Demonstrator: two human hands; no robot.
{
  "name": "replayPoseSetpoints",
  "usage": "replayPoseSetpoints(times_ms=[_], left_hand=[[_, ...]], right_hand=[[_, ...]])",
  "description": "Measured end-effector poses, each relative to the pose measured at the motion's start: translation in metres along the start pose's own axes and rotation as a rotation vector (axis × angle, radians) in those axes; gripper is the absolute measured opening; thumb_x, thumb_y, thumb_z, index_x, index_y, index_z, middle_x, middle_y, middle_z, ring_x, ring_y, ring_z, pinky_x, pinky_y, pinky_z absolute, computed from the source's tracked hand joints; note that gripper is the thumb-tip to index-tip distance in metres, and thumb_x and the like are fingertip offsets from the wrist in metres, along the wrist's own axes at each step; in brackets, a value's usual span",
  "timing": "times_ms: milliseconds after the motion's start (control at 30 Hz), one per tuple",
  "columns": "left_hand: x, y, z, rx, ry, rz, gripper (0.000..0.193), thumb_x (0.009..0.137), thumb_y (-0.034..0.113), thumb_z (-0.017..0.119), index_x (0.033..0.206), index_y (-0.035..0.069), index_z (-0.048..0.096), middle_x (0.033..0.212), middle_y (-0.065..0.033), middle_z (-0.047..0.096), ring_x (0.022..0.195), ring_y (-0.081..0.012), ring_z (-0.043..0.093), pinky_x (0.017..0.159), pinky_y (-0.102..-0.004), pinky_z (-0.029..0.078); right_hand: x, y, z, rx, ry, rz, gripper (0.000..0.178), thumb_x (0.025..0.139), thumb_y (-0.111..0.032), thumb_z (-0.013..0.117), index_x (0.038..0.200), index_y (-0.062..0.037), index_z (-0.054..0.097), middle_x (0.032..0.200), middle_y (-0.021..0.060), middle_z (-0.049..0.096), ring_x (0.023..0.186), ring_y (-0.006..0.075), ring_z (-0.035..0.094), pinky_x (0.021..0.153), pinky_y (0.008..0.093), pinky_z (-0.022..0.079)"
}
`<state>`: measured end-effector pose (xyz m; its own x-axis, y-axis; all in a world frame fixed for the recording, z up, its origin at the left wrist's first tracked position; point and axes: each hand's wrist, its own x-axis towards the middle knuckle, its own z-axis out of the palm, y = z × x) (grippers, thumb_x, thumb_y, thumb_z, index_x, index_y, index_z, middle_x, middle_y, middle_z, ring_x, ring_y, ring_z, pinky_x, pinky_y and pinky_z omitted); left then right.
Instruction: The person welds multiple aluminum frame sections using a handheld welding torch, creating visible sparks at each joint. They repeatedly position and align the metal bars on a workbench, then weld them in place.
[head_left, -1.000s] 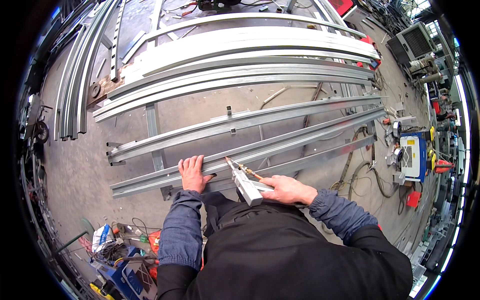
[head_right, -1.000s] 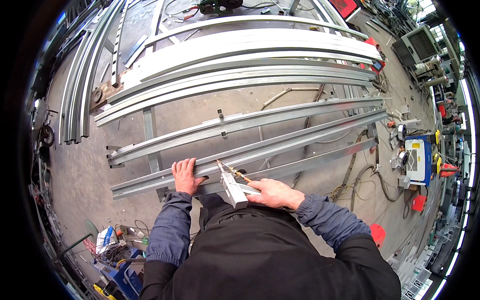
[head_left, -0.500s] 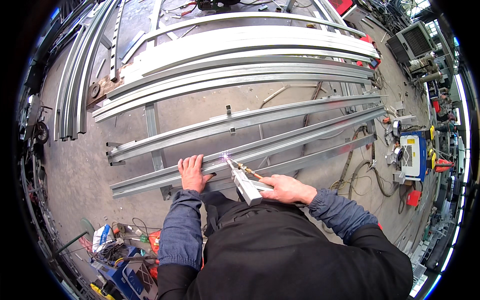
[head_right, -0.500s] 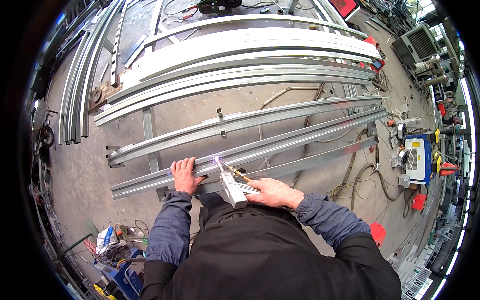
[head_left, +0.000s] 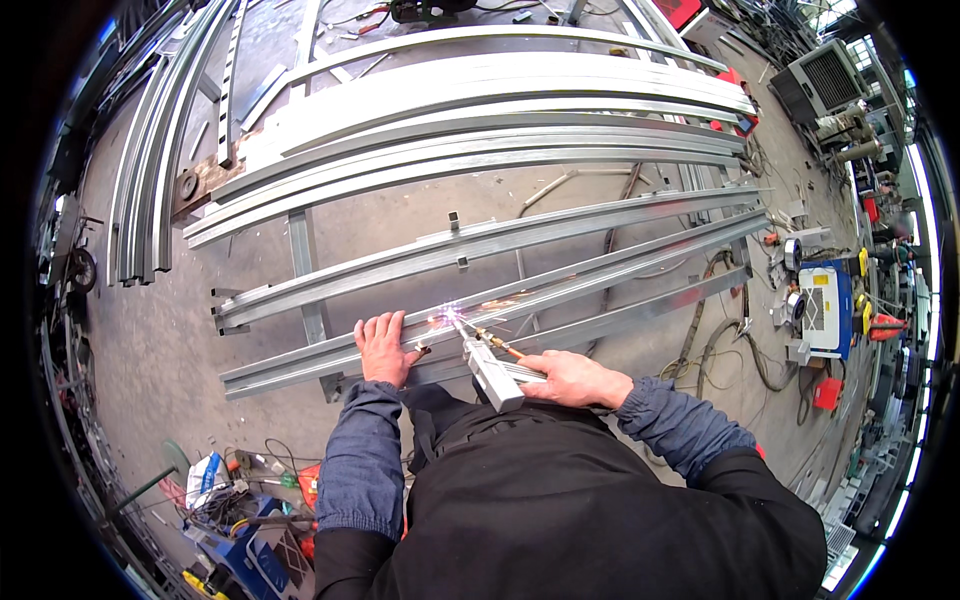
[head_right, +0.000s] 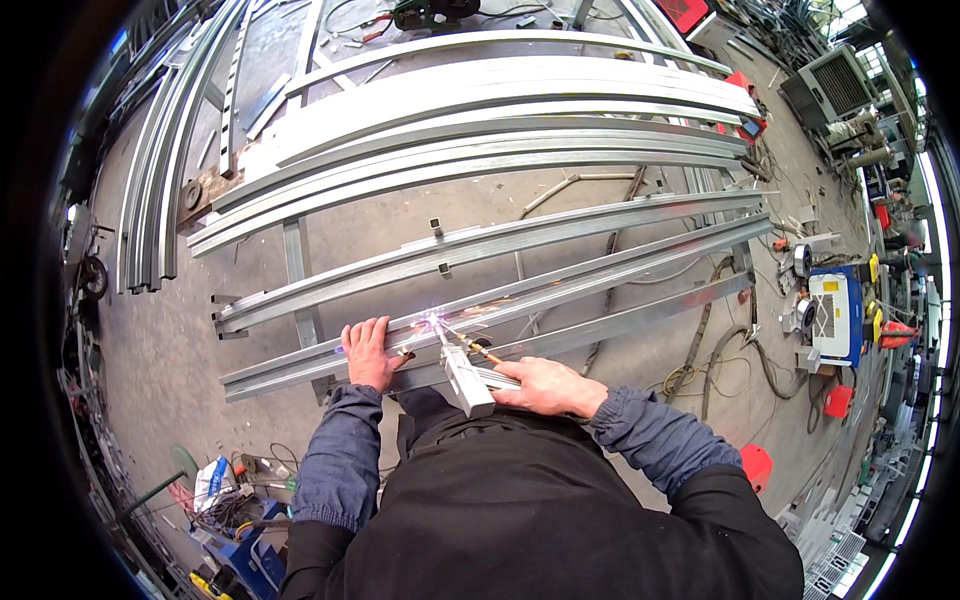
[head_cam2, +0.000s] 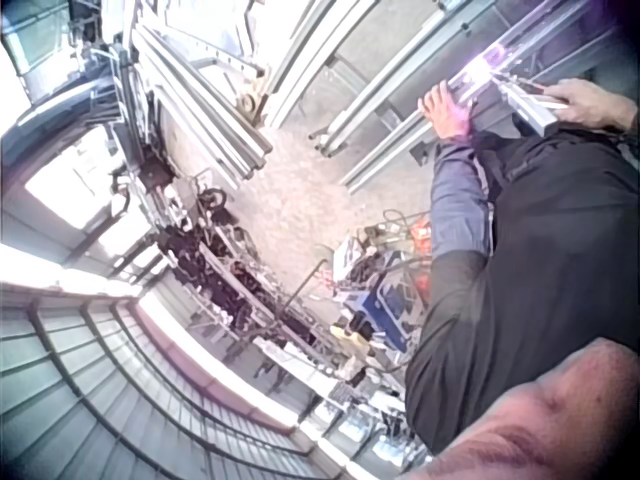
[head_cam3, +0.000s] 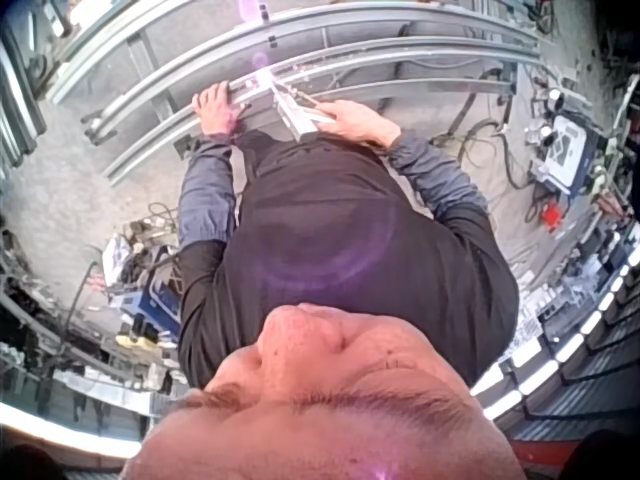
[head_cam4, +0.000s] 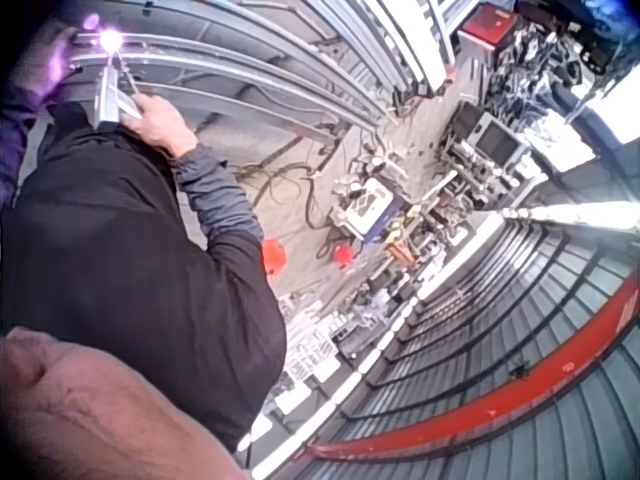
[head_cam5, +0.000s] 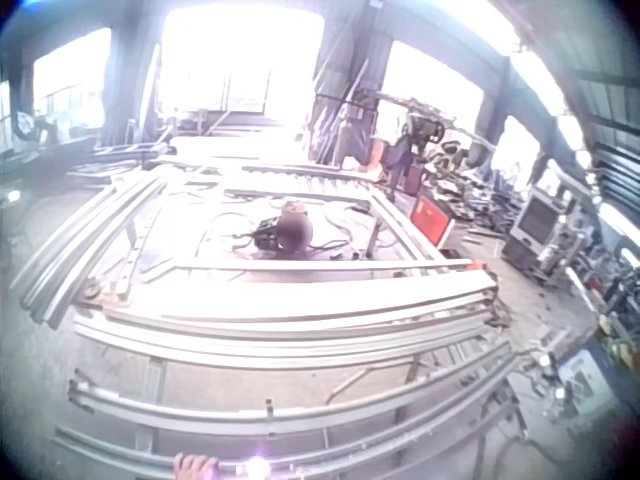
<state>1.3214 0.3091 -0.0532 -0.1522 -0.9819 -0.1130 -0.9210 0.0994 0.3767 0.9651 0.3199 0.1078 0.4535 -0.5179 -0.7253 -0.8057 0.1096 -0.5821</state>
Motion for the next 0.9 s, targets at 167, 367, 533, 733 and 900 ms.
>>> replayPoseSetpoints(times_ms=[167, 367, 533, 733, 900], left_hand=[[0.001, 0.000, 0.001, 0.005, 0.000, -0.001, 0.097, 0.066, 0.040, 0.099, 0.149, 0.015, 0.056, 0.140, -0.0042, 0.059, 0.136, -0.0290, 0.051, 0.128, -0.0559, 0.023], [0.001, 0.001, -0.001, -0.003, 0.007, 0.004, 0.098, 0.065, 0.041, 0.099, 0.149, 0.015, 0.056, 0.139, -0.0042, 0.060, 0.135, -0.0289, 0.051, 0.128, -0.0559, 0.023], [0.000, 0.001, -0.002, 0.005, 0.020, 0.024, 0.096, 0.066, 0.041, 0.099, 0.148, 0.015, 0.056, 0.138, -0.0044, 0.060, 0.135, -0.0291, 0.051, 0.128, -0.0560, 0.023], [0.000, 0.002, 0.000, -0.012, 0.018, 0.012, 0.095, 0.066, 0.041, 0.099, 0.147, 0.014, 0.057, 0.138, -0.0044, 0.060, 0.135, -0.0292, 0.051, 0.128, -0.0559, 0.024], [0.001, 0.000, 0.001, -0.009, 0.008, 0.013, 0.096, 0.066, 0.041, 0.099, 0.148, 0.014, 0.056, 0.138, -0.0046, 0.060, 0.135, -0.0292, 0.051, 0.127, -0.0556, 0.024]], right_hand=[[-0.002, 0.000, 0.000, 0.008, 0.003, 0.007, 0.061, 0.104, -0.058, 0.063, 0.151, -0.0199, 0.061, 0.122, 0.0247, 0.067, 0.120, 0.0445, 0.065, 0.102, 0.0513, 0.052], [-0.003, 0.002, 0.000, 0.009, 0.001, 0.002, 0.061, 0.105, -0.057, 0.064, 0.151, -0.0186, 0.060, 0.122, 0.0248, 0.067, 0.119, 0.0443, 0.065, 0.101, 0.0507, 0.052], [-0.004, 0.002, -0.001, 0.006, -0.011, 0.009, 0.061, 0.105, -0.057, 0.063, 0.151, -0.0180, 0.060, 0.122, 0.0248, 0.067, 0.120, 0.0445, 0.065, 0.102, 0.0508, 0.052], [-0.003, 0.009, 0.002, 0.013, 0.006, -0.002, 0.061, 0.105, -0.057, 0.063, 0.152, -0.0183, 0.060, 0.123, 0.0248, 0.067, 0.121, 0.0445, 0.065, 0.102, 0.0510, 0.052], [0.000, 0.012, 0.002, 0.017, -0.002, -0.005, 0.062, 0.104, -0.058, 0.063, 0.152, -0.0186, 0.060, 0.124, 0.0250, 0.067, 0.122, 0.0447, 0.065, 0.103, 0.0510, 0.052]])
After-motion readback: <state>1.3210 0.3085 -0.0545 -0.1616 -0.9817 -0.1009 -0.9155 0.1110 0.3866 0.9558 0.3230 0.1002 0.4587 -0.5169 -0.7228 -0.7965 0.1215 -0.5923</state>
